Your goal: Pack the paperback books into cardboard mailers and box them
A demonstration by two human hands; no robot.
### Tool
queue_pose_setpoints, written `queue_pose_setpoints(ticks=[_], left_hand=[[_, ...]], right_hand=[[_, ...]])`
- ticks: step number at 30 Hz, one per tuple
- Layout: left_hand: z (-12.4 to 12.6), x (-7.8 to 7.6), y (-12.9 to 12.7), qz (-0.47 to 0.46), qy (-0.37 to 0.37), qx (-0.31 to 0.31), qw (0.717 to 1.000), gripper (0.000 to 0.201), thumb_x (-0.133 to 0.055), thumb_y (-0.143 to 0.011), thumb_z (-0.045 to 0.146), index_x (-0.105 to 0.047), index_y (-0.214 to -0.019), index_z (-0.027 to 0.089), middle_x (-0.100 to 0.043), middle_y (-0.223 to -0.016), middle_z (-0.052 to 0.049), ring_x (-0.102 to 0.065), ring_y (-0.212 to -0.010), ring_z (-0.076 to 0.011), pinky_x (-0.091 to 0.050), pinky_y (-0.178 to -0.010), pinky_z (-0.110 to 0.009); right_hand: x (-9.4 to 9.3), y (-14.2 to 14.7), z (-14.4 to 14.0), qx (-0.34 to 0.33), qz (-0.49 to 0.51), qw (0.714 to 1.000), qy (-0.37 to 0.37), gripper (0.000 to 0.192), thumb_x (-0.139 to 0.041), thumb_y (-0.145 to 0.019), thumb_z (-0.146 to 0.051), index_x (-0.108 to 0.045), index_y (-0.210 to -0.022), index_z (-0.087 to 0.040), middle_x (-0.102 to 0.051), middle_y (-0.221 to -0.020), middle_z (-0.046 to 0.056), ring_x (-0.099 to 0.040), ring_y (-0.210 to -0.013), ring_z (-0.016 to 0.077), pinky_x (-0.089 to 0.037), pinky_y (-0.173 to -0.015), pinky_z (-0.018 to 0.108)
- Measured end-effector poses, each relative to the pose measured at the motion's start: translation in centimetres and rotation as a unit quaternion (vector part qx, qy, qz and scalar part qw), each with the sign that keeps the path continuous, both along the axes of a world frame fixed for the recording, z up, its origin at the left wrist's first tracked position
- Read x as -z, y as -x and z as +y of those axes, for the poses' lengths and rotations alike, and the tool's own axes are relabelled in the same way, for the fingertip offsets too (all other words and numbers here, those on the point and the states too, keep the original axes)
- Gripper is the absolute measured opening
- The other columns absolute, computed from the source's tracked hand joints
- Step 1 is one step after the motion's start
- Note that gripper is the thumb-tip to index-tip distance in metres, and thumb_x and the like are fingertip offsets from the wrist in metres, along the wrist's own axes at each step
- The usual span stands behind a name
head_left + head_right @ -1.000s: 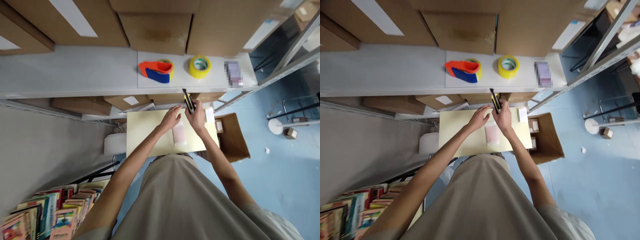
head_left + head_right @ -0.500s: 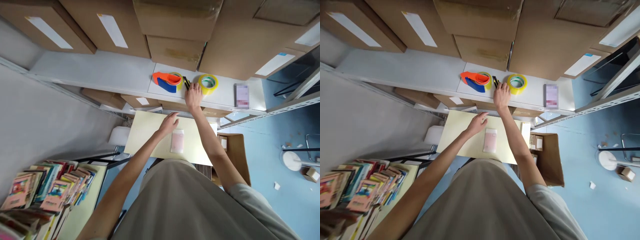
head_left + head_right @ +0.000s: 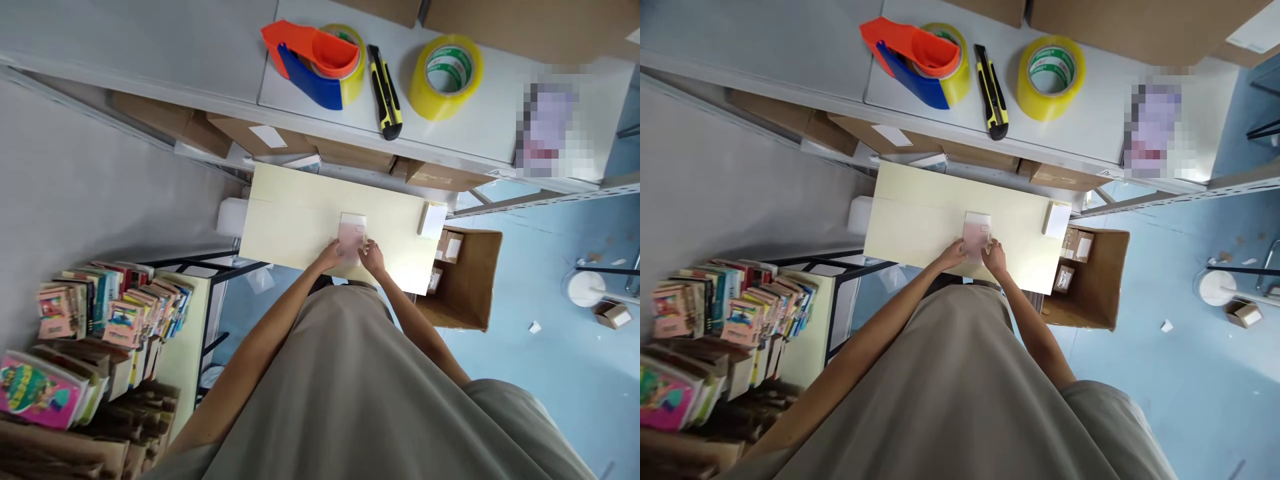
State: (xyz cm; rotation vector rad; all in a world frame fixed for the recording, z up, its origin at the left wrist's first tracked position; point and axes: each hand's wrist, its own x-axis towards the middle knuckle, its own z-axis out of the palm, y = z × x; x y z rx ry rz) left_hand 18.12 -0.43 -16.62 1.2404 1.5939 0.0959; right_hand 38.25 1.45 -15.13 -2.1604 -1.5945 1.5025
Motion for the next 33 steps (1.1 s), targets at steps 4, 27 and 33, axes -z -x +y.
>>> queue_pose_setpoints(ticks=[4, 27, 33], left_hand=[[0.6, 0.6, -1.2, -0.020, 0.009, -0.018, 1.000, 0.063, -0.077, -0.084, 0.019, -0.073, -0.147, 0.013, -0.074, -0.156, -0.020, -0.075, -0.141, -0.0379, -0.060, -0.125, -0.050], [2.5, -14.8, -5.6, -0.327, -0.071, -0.259, 0.906, 0.075, -0.098, -0.073, 0.082, -0.085, -0.105, 0.016, -0.086, -0.103, -0.010, -0.079, -0.094, -0.0251, -0.063, -0.084, -0.034], [2.3, -17.0, -6.3, -0.222, -0.174, -0.273, 0.920, 0.063, -0.098, -0.073, 0.077, -0.077, -0.083, 0.018, -0.073, -0.079, -0.001, -0.064, -0.077, -0.0178, -0.050, -0.070, -0.027]], right_hand=[[1.9, 0.7, 1.0, 0.040, 0.010, 0.999, 0.023, 0.030, -0.067, -0.103, -0.030, -0.070, -0.130, -0.018, -0.085, -0.123, 0.016, -0.080, -0.120, 0.0297, -0.062, -0.107, 0.041], [-14.6, -8.3, 1.3, 0.191, 0.420, 0.880, -0.109, 0.064, -0.099, -0.080, -0.073, -0.082, -0.120, -0.025, -0.089, -0.118, 0.008, -0.081, -0.105, 0.0292, -0.069, -0.095, 0.044], [-15.8, -7.5, 0.8, 0.190, 0.408, 0.882, -0.143, 0.064, -0.097, -0.083, -0.074, -0.077, -0.118, -0.025, -0.087, -0.115, 0.008, -0.079, -0.104, 0.0292, -0.067, -0.088, 0.041]])
